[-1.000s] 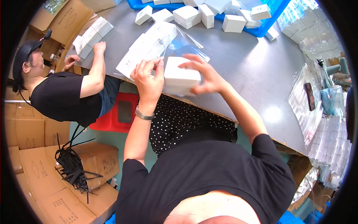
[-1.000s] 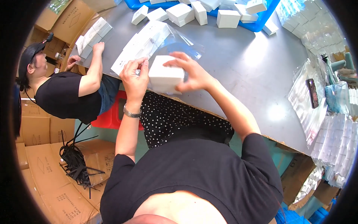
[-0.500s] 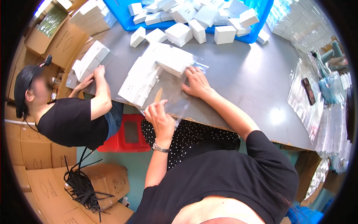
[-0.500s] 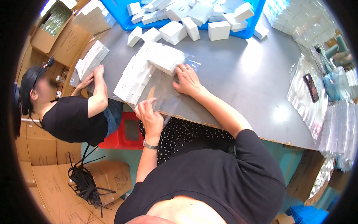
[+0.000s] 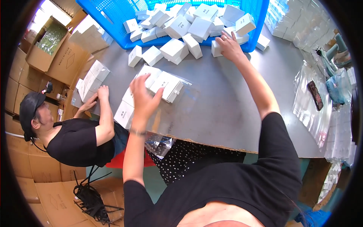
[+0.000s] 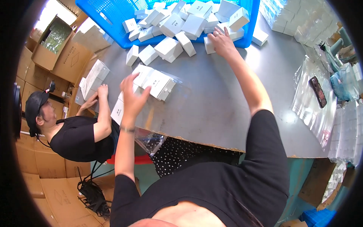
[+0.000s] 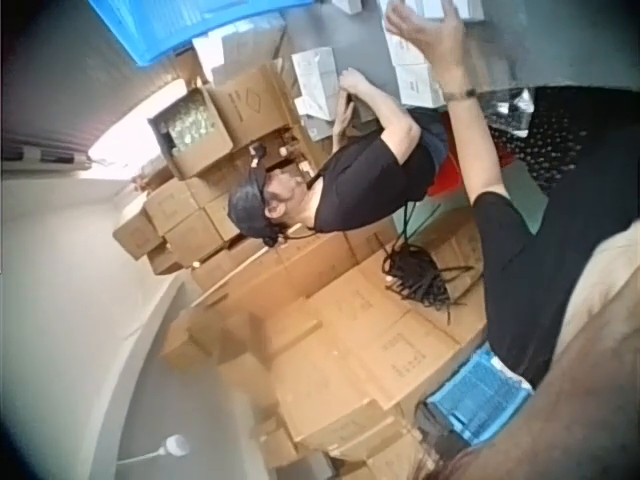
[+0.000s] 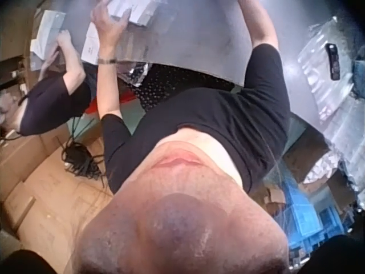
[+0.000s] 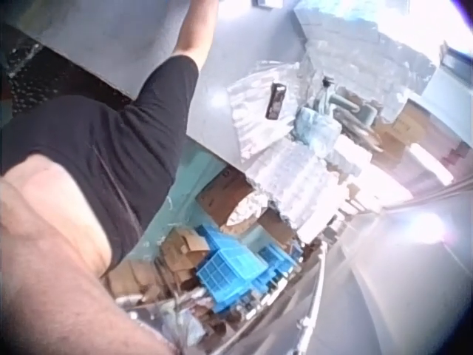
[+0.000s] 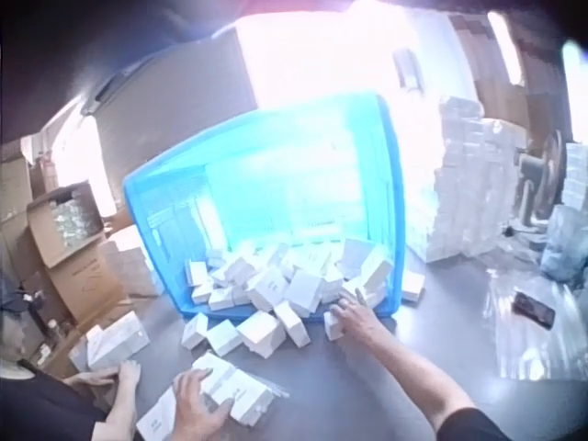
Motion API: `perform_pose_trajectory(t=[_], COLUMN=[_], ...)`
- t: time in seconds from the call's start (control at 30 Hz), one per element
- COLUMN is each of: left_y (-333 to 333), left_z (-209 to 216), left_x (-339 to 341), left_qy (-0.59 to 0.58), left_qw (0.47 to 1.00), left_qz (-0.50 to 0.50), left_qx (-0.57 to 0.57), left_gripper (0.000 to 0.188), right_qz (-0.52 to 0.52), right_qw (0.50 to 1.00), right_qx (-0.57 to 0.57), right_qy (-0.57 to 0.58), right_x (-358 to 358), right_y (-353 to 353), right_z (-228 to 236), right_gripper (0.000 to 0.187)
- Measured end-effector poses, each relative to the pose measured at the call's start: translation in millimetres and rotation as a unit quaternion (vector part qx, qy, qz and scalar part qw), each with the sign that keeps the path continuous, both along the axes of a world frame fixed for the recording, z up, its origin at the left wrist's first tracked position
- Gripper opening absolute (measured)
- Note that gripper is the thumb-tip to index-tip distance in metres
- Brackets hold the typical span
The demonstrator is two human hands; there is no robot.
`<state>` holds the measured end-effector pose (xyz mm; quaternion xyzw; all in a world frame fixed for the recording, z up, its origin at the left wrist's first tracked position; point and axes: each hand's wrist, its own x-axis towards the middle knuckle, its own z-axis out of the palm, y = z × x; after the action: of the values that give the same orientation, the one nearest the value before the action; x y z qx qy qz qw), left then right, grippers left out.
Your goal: Placing small white product boxes into clear plastic sleeves and then into larger stacks or boxes.
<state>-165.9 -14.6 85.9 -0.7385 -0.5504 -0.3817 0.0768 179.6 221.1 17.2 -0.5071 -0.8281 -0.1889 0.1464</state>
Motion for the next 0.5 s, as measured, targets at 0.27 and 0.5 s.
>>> perform_pose_trajectory(t=[0.27, 0.5], left_y=[218, 213], left_z=[-36, -42], left_x=[55, 106], left_qy=[0.108, 0.044], left_qw=[0.990, 0.960], left_qz=[-0.047, -0.196], left_qx=[-0.079, -0.196], left_gripper=[0.104, 0.103], right_qz=[0.227, -0.059], right_qw=[0.953, 0.948], right_qx=[-0.108, -0.121], right_qy=[0.171, 0.288], right_x=[42, 35], right_y=[-252, -349], right_z=[-22, -15], right_gripper=[0.047, 0.054])
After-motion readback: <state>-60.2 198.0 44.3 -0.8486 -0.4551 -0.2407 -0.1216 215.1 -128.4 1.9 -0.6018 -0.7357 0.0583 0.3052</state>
